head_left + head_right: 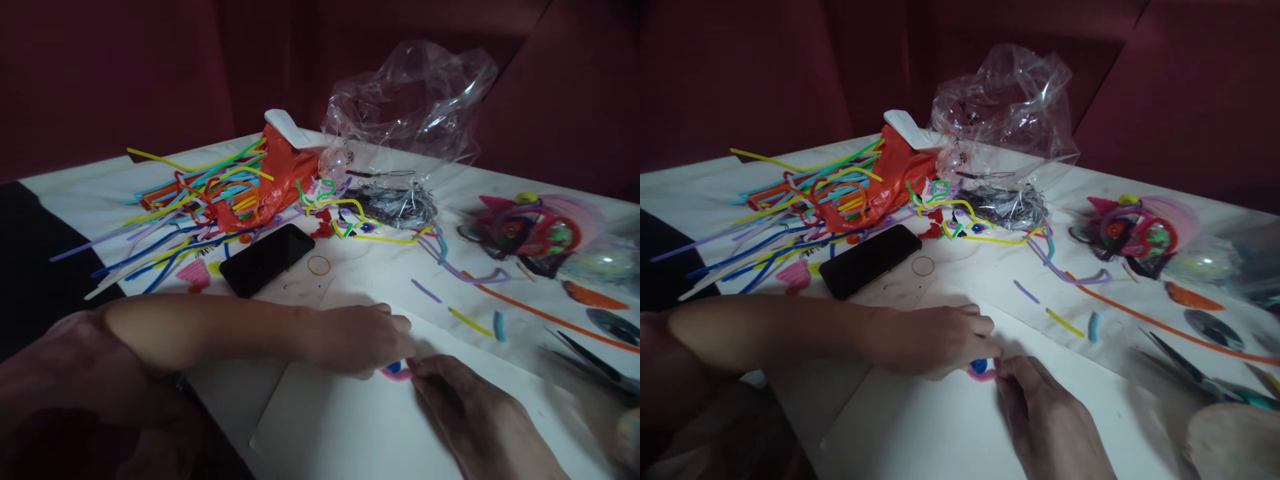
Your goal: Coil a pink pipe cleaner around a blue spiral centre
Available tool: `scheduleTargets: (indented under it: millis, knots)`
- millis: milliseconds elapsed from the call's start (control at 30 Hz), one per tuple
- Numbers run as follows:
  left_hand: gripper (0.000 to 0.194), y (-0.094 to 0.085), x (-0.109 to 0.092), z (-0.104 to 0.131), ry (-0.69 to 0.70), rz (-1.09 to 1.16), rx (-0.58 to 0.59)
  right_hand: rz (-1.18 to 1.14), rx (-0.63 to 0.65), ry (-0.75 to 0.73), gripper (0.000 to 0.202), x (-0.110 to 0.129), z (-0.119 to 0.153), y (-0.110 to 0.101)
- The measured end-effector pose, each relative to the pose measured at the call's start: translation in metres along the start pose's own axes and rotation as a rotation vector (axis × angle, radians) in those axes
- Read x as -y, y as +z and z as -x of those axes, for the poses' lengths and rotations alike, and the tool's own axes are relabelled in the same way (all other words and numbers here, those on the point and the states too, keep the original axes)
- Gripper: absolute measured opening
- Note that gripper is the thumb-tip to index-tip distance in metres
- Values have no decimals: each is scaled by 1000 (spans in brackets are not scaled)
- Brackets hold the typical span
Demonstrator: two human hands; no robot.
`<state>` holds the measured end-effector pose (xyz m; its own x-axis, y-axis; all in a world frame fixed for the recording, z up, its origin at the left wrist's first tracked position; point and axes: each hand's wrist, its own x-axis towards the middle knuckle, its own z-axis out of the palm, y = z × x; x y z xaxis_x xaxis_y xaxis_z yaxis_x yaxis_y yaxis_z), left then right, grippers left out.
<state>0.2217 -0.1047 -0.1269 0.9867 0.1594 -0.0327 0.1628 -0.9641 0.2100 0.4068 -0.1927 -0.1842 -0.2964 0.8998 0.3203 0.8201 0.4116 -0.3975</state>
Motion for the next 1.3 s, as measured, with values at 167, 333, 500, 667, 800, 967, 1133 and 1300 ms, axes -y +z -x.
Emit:
scheduleTargets:
  millis: [167, 333, 500, 667, 800, 967, 1133, 1300]
  knots:
    - [10, -4, 3, -5, 21, 9, 69, -57, 66, 43, 19, 6, 0, -5]
    - [10, -2, 6, -2, -14, 100, 4, -89, 114, 52, 23, 8, -1, -9]
    - [7, -3, 8, -3, -12, 126, 45, -81, 108, 79, 24, 6, 0, -7]
    - [11, 2, 10, -4, -30, 130, 21, -46, 53, 104, 21, 7, 5, -4]
    - [10, 6, 9, -3, -46, 136, -52, -45, 15, 82, 22, 9, 6, -4]
    - [12, 4, 7, -2, -49, 146, -40, -109, 47, 98, 21, 12, 5, -7]
    - [17, 2, 6, -3, -70, 125, -1, -111, 60, 116, 22, 10, 6, -7]
    - [15, 5, 6, -4, -63, 98, -4, -91, 127, 164, 25, 3, 10, -6]
